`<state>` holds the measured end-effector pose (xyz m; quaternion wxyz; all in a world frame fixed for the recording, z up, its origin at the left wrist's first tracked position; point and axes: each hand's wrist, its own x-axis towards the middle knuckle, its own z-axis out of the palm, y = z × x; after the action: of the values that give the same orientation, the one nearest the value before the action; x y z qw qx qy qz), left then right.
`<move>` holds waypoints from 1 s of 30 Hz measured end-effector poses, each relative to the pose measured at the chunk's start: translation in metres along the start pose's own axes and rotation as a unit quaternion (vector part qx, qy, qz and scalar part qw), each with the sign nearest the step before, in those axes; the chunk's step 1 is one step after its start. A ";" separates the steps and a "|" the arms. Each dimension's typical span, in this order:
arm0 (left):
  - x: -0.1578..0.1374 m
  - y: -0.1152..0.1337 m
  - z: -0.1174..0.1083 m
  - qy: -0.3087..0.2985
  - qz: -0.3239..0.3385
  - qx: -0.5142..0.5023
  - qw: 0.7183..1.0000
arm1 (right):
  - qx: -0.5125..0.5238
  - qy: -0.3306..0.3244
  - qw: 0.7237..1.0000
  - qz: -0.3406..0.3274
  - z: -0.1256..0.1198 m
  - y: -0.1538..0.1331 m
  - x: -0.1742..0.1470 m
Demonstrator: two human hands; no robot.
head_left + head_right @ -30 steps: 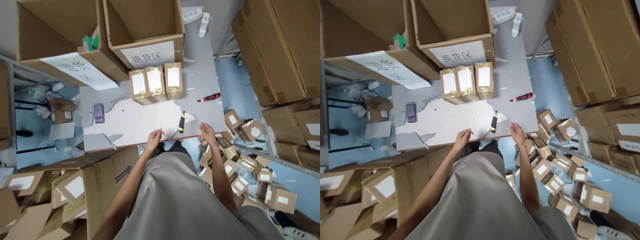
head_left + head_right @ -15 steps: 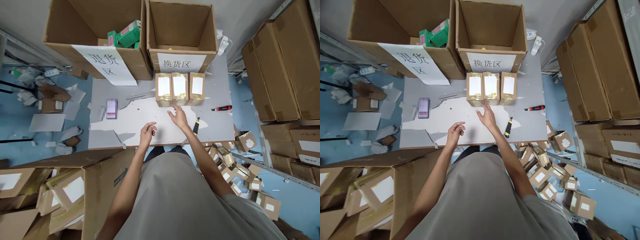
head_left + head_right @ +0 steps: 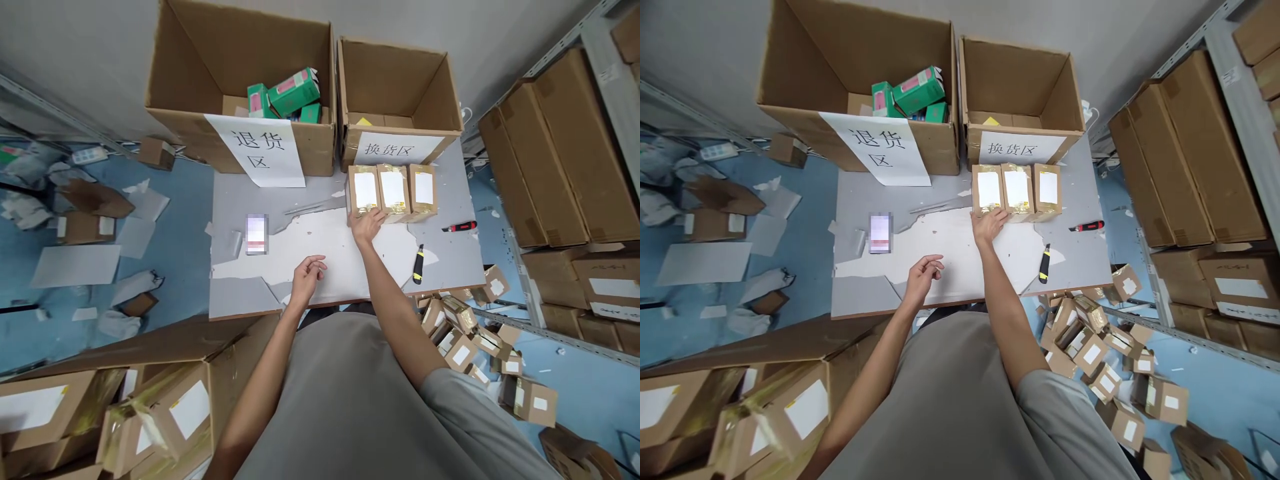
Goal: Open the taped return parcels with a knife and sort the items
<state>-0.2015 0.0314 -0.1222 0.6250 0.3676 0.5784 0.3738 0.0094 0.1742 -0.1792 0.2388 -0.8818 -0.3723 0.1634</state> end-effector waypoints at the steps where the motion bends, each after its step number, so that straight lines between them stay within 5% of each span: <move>1: 0.000 0.000 -0.004 -0.002 -0.001 -0.001 1.000 | 0.001 0.011 1.000 0.002 0.001 0.000 0.000; 7: 0.001 -0.010 -0.015 -0.014 -0.012 -0.010 1.000 | -0.024 0.017 0.998 -0.052 -0.009 0.026 -0.018; 15: 0.037 -0.044 -0.020 0.002 -0.018 0.026 0.999 | -0.019 -0.123 0.963 -0.240 -0.078 0.141 -0.057; 21: 0.079 -0.066 -0.002 0.001 -0.013 0.132 0.991 | -0.007 -0.241 0.917 -0.318 -0.119 0.190 -0.073; 23: 0.082 -0.074 0.001 -0.048 -0.030 0.153 0.987 | 0.029 -0.244 0.923 -0.296 -0.122 0.202 -0.074; 26: 0.073 -0.088 0.004 -0.120 -0.039 0.147 0.981 | 0.087 -0.213 0.958 -0.174 -0.116 0.221 -0.073; 30: 0.050 -0.105 0.015 -0.112 -0.070 0.148 0.980 | 0.165 -0.260 0.951 -0.026 -0.091 0.236 -0.071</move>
<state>-0.1795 0.0283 -0.2380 0.6488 0.4544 0.5782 0.1957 0.1411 -0.0484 -0.2232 0.2807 -0.7470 -0.4122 0.4396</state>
